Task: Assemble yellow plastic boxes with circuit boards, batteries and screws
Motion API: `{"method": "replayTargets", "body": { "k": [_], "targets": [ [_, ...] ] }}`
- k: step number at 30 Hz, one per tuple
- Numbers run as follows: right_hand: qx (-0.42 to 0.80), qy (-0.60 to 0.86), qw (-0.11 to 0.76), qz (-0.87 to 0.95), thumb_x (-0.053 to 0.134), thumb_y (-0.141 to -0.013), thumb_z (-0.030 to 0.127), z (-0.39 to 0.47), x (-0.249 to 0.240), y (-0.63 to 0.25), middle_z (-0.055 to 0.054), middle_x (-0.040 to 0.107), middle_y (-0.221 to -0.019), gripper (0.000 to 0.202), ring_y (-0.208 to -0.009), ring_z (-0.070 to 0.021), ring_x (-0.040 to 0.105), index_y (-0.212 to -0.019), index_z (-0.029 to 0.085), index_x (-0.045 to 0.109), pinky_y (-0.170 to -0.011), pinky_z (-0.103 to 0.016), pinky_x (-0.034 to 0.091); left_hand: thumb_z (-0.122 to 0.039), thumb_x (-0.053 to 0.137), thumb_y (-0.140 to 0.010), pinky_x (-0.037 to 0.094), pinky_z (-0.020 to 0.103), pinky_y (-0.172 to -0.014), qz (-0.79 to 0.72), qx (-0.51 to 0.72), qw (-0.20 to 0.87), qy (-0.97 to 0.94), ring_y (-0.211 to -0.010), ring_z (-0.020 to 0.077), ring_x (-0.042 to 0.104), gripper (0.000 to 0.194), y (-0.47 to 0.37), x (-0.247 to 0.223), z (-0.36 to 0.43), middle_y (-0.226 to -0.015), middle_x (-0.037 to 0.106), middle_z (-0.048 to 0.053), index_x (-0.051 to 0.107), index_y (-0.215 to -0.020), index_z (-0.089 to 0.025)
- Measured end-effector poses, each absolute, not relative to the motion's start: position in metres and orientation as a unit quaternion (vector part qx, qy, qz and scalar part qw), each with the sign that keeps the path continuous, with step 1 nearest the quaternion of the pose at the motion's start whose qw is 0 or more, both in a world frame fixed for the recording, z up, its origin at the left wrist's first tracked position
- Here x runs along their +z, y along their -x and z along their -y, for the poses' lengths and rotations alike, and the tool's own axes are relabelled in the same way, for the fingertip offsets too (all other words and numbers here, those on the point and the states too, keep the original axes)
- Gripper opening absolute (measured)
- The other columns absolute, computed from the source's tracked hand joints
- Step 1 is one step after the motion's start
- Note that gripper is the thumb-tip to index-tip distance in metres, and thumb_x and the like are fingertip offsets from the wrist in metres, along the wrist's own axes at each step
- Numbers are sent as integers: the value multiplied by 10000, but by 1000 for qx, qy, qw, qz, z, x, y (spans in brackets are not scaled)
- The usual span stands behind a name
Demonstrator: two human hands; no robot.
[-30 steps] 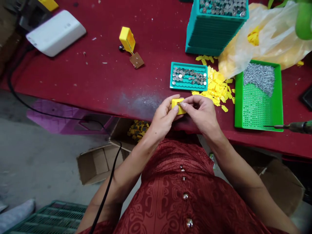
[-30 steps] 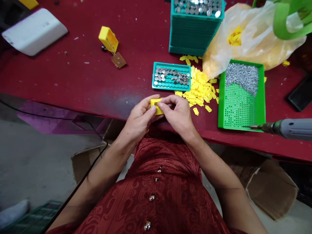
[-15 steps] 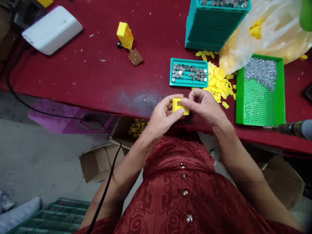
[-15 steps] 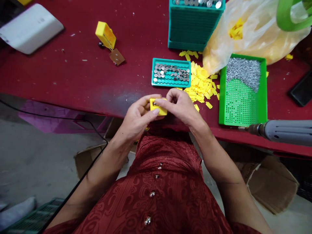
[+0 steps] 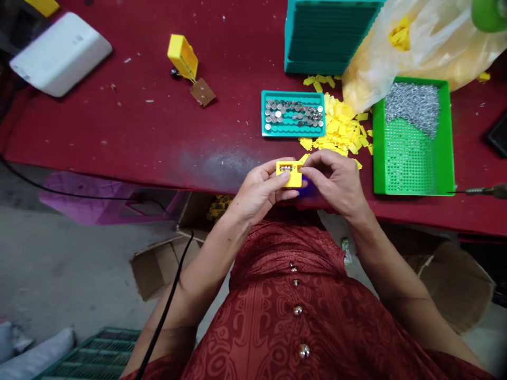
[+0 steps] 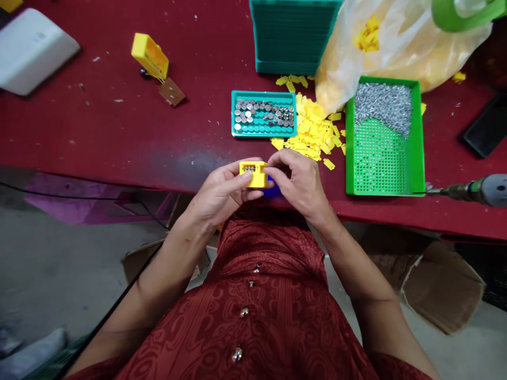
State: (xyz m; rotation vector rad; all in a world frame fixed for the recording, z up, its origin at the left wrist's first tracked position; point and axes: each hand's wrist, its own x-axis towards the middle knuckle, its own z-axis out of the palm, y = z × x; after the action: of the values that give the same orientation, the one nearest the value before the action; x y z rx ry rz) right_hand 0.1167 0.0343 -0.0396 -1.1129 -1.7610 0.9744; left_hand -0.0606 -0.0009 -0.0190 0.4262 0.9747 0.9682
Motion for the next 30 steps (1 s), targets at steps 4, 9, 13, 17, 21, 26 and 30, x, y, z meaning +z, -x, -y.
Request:
{"method": "replayTargets", "body": {
  "k": [4, 9, 13, 17, 21, 26, 30],
  "targets": [
    [299, 468, 422, 716, 687, -908, 168, -27, -45, -122, -2, 723, -827, 83, -762, -108, 633, -829, 172, 712, -749, -258, 483, -125, 790, -857, 653, 192, -664, -475, 429, 740, -208, -889, 169, 807, 348, 56, -23, 5, -1087, 796, 82, 704, -1194, -127],
    [248, 469, 406, 744, 676, -959, 212, -40, -51, -140, -22, 744, -878, 112, -807, -137, 660, -880, 180, 748, -794, -285, 519, -128, 798, -845, 657, 201, -695, -497, 447, 713, -212, -856, 161, 807, 349, 63, -24, 2, -1043, 800, 74, 688, -1176, -126],
    [130, 449, 307, 829, 564, -1031, 229, -59, -61, -145, -76, 712, -986, 226, -927, -201, 627, -1057, 213, 788, -867, -359, 518, -135, 815, -824, 655, 206, -682, -500, 465, 700, -210, -868, 178, 812, 333, 75, -20, -3, -1013, 808, 78, 685, -1131, -127],
    [70, 437, 208, 872, 499, -1042, 237, -70, -68, -138, -114, 655, -1028, 264, -964, -241, 556, -1009, 203, 759, -857, -397, 502, -119, 815, -814, 659, 229, -690, -508, 466, 698, -194, -870, 178, 806, 356, 80, -18, -3, -1049, 813, 84, 685, -1145, -137],
    [71, 418, 184, 887, 484, -1034, 213, -73, -66, -136, -125, 657, -1040, 245, -943, -227, 544, -906, 175, 690, -838, -379, 506, -87, 811, -805, 647, 219, -681, -507, 480, 692, -180, -853, 168, 801, 367, 79, -20, -2, -1000, 814, 72, 684, -1145, -140],
    [171, 438, 264, 842, 498, -1055, 248, -59, -53, -134, -88, 747, -945, 269, -852, -185, 642, -990, 174, 749, -818, -345, 538, -87, 819, -794, 643, 217, -668, -509, 491, 685, -175, -814, 155, 792, 376, 79, -21, -4, -992, 810, 58, 689, -1142, -141],
    [407, 489, 389, 666, 661, -962, 327, -48, -39, -127, -42, 789, -936, 203, -780, -127, 704, -990, 183, 800, -768, -280, 600, -106, 826, -791, 640, 217, -677, -509, 482, 691, -178, -819, 156, 789, 397, 79, -22, -8, -972, 803, 61, 681, -1160, -135]
  ]
}}
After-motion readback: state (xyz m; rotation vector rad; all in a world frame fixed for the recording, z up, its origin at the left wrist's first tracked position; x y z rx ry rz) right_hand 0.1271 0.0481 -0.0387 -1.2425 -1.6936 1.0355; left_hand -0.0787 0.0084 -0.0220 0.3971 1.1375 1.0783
